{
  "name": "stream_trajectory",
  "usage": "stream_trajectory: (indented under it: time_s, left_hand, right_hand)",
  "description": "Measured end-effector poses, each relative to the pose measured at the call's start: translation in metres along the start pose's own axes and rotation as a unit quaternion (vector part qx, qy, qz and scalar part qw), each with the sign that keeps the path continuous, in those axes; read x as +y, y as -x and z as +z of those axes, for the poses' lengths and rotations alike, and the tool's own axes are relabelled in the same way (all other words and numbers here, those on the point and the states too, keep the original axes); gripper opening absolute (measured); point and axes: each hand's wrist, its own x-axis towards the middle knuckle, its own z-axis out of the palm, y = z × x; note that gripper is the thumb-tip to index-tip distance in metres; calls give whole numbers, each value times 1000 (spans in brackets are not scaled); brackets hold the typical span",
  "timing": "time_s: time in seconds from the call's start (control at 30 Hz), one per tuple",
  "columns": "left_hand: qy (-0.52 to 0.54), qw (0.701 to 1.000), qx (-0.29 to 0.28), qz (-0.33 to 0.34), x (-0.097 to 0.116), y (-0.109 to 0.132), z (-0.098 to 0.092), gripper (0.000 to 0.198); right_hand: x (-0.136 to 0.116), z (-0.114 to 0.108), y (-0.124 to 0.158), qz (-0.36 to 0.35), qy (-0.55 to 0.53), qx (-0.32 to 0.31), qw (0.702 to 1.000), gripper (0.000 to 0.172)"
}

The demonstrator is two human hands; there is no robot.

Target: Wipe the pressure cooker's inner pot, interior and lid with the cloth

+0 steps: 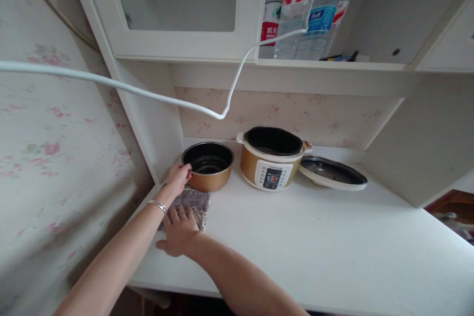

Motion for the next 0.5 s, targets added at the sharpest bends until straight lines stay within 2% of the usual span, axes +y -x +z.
stream_trajectory:
  time_s: [0.1,0.17,0.23,0.33,0.4,0.5]
  left_hand:
    - [-23,1000,-16,-11,5,-5,-9,17]
    - [-33,999,-16,-13,7,-8,-12,17]
    - [-42,999,-15,-17,6,-10,-14,16]
    - [-55,998,-22,-24,3,-8,-16,14]
    - [-63,997,-28,-24,0,-5,-17,15]
    - [-67,997,-22,-10,-2,3,-17,15]
  right_hand:
    - [6,-6,-4,9,21,23,999,46]
    - [11,-16,5,-17,41,15,999,41]
    - [13,-27,23,-64,60,-20,996,31]
    - [16,-43,67,-109,67,-59,990,18]
    - [18,-50,99,-101,61,-46,992,26]
    - [26,-52,138,-77,28,-29,996,61]
